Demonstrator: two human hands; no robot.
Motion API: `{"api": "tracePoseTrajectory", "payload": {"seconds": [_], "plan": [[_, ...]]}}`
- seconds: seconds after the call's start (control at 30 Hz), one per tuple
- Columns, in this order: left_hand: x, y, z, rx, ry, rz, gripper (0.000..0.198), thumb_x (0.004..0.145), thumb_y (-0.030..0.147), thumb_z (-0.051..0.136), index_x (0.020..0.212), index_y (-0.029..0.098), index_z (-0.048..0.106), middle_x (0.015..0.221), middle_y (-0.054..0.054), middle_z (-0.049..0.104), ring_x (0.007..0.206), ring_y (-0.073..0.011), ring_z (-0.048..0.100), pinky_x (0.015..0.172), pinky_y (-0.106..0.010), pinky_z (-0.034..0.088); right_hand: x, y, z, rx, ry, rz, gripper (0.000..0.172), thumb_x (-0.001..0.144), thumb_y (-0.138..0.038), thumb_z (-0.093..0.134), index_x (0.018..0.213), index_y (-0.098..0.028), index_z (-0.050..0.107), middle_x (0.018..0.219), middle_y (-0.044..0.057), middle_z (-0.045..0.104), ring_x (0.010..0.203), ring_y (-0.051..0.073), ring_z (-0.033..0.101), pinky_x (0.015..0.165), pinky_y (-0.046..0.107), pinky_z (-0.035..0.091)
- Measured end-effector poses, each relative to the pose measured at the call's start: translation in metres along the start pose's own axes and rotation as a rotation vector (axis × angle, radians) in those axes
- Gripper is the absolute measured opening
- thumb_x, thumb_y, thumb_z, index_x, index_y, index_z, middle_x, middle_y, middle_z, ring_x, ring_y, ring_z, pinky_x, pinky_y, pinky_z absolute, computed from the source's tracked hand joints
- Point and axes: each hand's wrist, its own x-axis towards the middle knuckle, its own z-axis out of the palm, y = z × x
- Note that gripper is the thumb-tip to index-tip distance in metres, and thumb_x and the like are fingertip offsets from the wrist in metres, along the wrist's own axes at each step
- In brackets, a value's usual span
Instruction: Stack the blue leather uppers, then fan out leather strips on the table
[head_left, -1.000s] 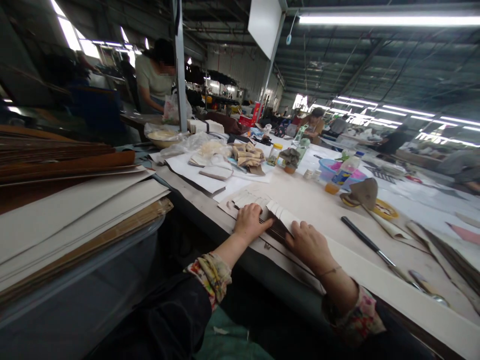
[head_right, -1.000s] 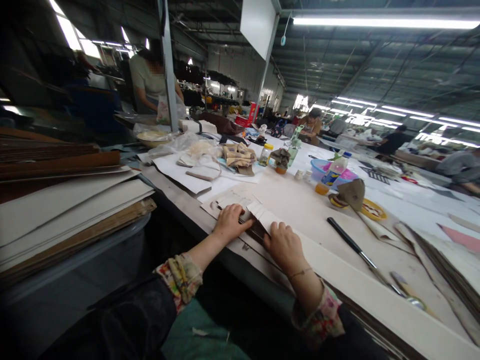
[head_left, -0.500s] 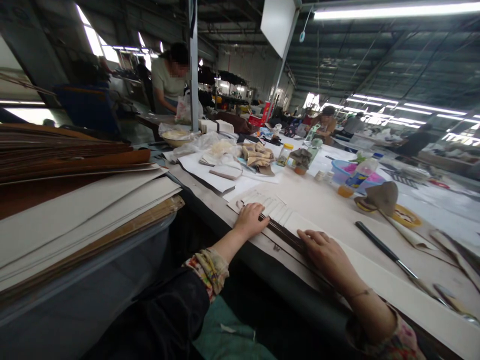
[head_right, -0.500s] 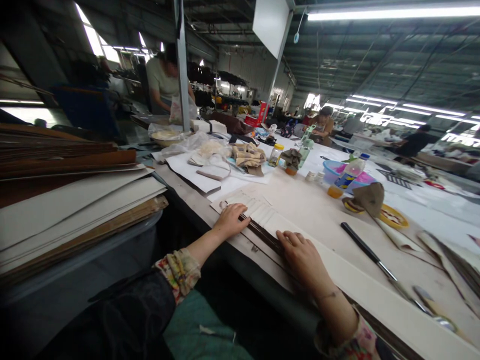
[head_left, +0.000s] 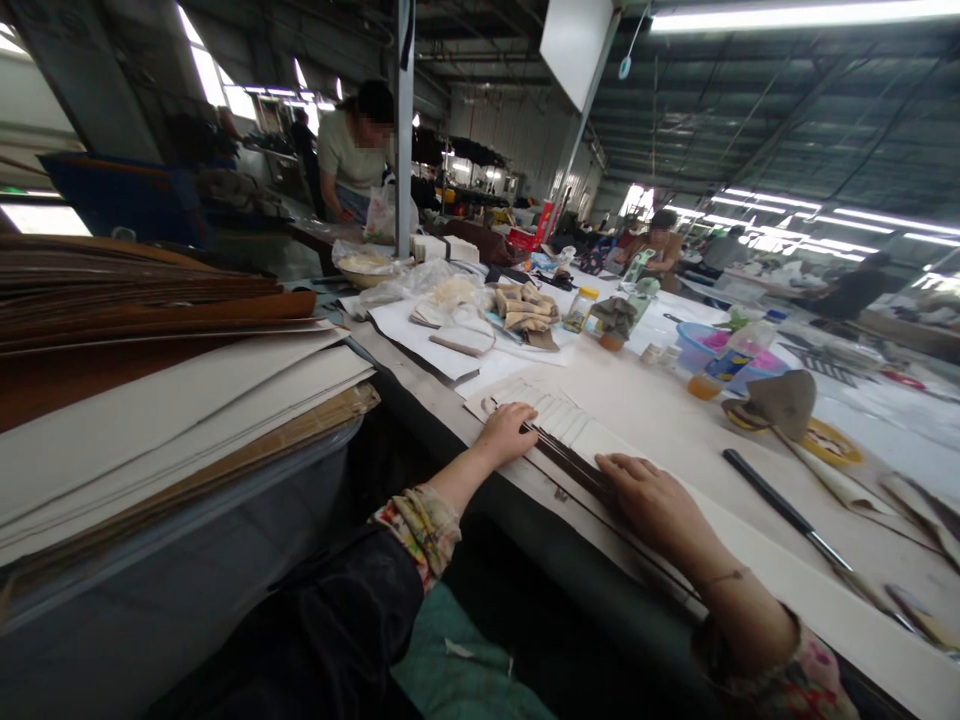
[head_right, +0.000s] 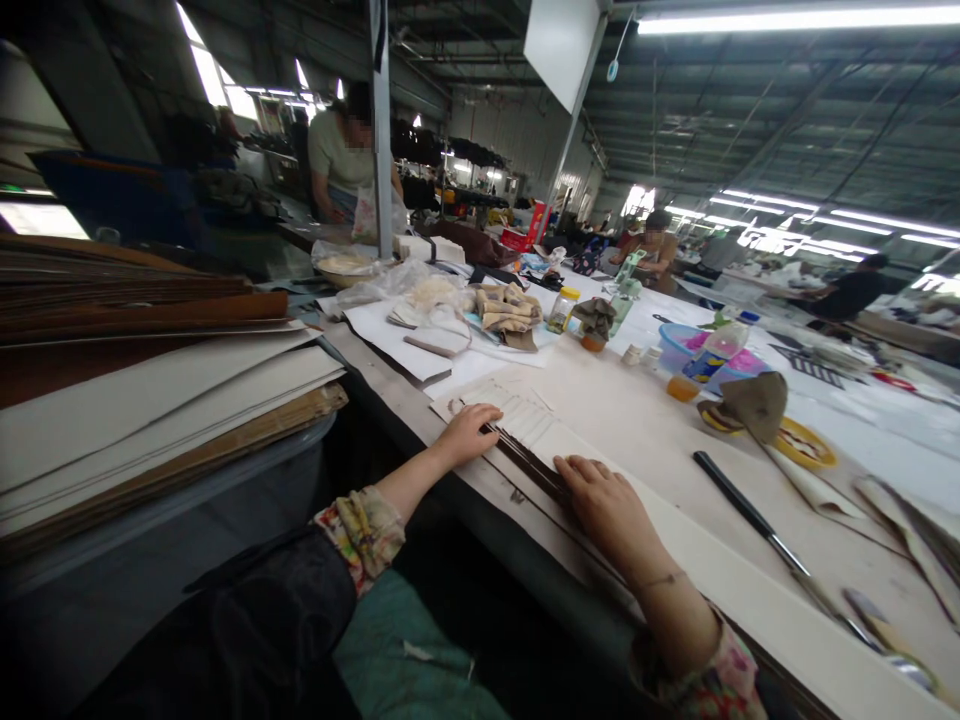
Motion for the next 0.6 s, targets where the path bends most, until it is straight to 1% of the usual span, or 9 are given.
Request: {"api": "tracePoseTrajectory", "payload": {"seconds": [0.07,0.17,0.23,0.37,0.5,0.6], "plan": [[0.001,-0.001,0.0,-0.01,0.012,-0.011,0.038,0.069,0.017,0.052,0.106,0.015,0.06,0.119,-0.005,0.054,0.112,-0.0177,0.046,0.102,-0.029,0.032,0.0,0.0,0.001,0.012,0.005,-0.003,0.039,0.086,-0.011,0.039,0.123,-0.017,0.047,0.116,0.009,0.055,0.099,0.02,0.053,0.08,0.033,0.048],[0.001,-0.001,-0.001,-0.023,0.06,-0.051,0.04,0.069,0.017,0.052,0.107,0.011,0.058,0.123,-0.01,0.048,0.116,-0.0175,0.044,0.102,-0.028,0.031,0.0,-0.002,0.0,0.034,0.015,0.007,0.036,0.088,-0.017,0.04,0.123,-0.016,0.047,0.116,0.01,0.055,0.099,0.021,0.054,0.081,0.033,0.048],[0.001,-0.001,0.0,-0.031,0.089,-0.074,0.037,0.07,0.018,0.052,0.105,0.009,0.058,0.122,-0.011,0.048,0.115,-0.0173,0.044,0.102,-0.028,0.032,0.0,-0.003,-0.001,0.044,0.02,0.022,0.034,0.089,-0.018,0.04,0.121,-0.015,0.048,0.114,0.01,0.056,0.098,0.021,0.055,0.082,0.033,0.048],[0.0,-0.002,0.002,-0.045,0.112,-0.079,0.031,0.072,0.024,0.055,0.1,0.01,0.06,0.116,-0.01,0.052,0.111,-0.0164,0.047,0.101,-0.026,0.033,0.002,-0.007,-0.005,0.06,0.037,0.041,0.031,0.089,-0.02,0.04,0.117,-0.014,0.051,0.111,0.01,0.057,0.094,0.02,0.056,0.082,0.032,0.048],[-0.003,0.002,0.004,-0.005,0.134,-0.061,0.035,0.073,0.033,0.058,0.101,0.013,0.057,0.116,-0.008,0.052,0.111,-0.0187,0.046,0.099,-0.029,0.034,0.004,-0.01,-0.006,0.06,0.061,0.078,0.031,0.088,-0.028,0.043,0.114,-0.014,0.052,0.109,0.01,0.057,0.093,0.02,0.056,0.082,0.032,0.047],[-0.007,0.007,0.003,0.046,0.136,-0.068,0.035,0.073,0.042,0.058,0.096,0.016,0.057,0.11,-0.005,0.054,0.105,-0.0196,0.047,0.094,-0.031,0.037,0.007,-0.015,-0.006,0.022,0.073,0.134,0.033,0.088,-0.033,0.044,0.114,-0.014,0.052,0.106,0.011,0.058,0.092,0.021,0.055,0.08,0.033,0.046]]}}
